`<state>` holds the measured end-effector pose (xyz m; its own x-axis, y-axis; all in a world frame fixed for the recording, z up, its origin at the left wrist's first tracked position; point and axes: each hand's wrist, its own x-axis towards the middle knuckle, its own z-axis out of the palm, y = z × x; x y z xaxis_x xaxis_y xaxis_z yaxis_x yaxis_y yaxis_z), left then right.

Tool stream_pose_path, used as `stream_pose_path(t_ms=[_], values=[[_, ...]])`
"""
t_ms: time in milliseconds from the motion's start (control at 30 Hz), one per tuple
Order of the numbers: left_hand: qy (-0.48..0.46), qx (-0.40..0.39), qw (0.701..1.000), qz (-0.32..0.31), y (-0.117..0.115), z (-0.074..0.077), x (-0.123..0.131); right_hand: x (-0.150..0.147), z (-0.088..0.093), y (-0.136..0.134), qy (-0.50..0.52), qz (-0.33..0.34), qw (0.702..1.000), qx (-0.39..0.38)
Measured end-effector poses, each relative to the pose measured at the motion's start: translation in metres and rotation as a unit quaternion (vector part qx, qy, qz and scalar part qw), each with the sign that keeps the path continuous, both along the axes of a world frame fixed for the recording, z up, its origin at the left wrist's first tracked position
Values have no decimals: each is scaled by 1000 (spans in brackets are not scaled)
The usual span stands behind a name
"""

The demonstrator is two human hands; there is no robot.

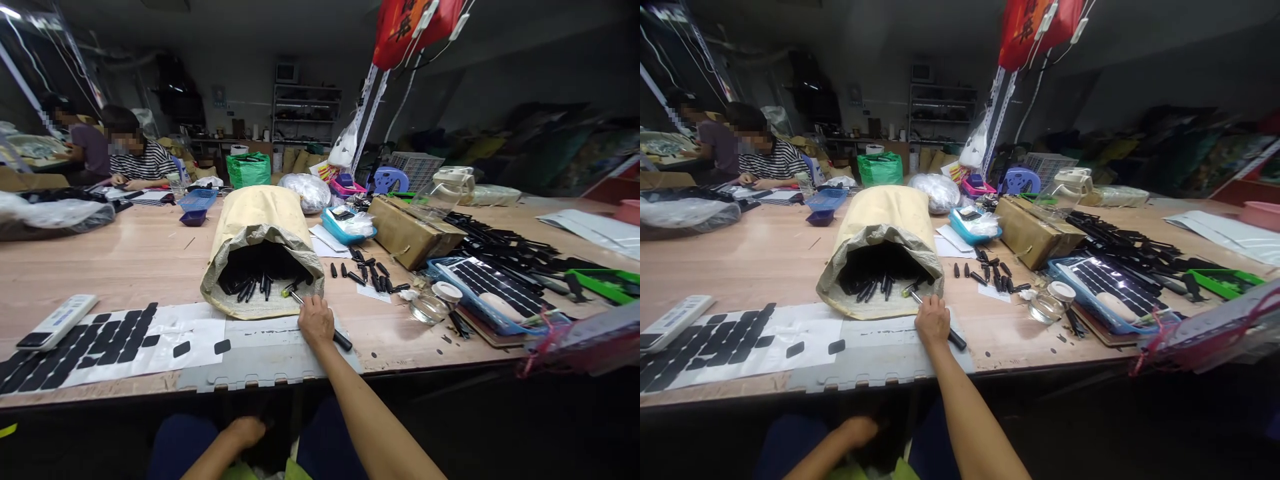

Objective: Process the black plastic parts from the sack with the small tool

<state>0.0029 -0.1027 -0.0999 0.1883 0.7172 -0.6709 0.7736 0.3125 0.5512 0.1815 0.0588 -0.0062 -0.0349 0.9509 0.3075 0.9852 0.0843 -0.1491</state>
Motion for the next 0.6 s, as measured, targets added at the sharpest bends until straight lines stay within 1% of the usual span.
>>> stream_pose_path(t_ms=[33, 67, 100, 167, 200, 233, 267, 300, 333, 367, 400, 433, 467, 500, 533, 600], values=[[18, -5, 1000, -22, 1, 10, 0, 0, 0, 0, -1, -1, 1000, 1], [17, -10, 998, -53, 3, 25, 1, 0, 0, 0, -2, -2, 1000, 1], [-1, -17, 996, -92, 6, 43, 1, 0, 0, 0, -1, -2, 1000, 2], [-101, -42, 980, -164, 21, 85, -2, -1, 0, 0, 1, -3, 1000, 2], [-163, -60, 969, -174, 33, 107, -6, -1, 0, 0, 3, -3, 1000, 3], [-210, -46, 964, -156, 48, 126, -12, -1, 0, 0, 4, -3, 1000, 4], [-229, 4, 966, -116, 67, 143, -18, -1, 0, 0, 6, -3, 1000, 5], [-218, 79, 971, -62, 87, 156, -26, -1, -1, 0, 7, -2, 1000, 7], [-182, 167, 969, 16, 108, 164, -35, -1, -1, 1, 7, -2, 1000, 8], [-123, 252, 955, 94, 129, 168, -43, 0, -1, 1, 8, -2, 1000, 10], [-47, 327, 932, 149, 148, 169, -51, 0, -2, 2, 8, -1, 1000, 10], [31, 381, 906, 182, 166, 166, -57, 0, -2, 2, 9, -1, 1000, 9], [103, 410, 886, 191, 180, 161, -62, 0, -3, 2, 9, -1, 1000, 8], [163, 417, 876, 180, 191, 156, -66, 0, -3, 3, 10, -1, 1000, 6], [205, 410, 874, 159, 199, 150, -69, 1, -3, 3, 11, -1, 1000, 4], [247, 381, 883, 120, 204, 142, -71, 1, -3, 3, 13, -1, 1000, 1]])
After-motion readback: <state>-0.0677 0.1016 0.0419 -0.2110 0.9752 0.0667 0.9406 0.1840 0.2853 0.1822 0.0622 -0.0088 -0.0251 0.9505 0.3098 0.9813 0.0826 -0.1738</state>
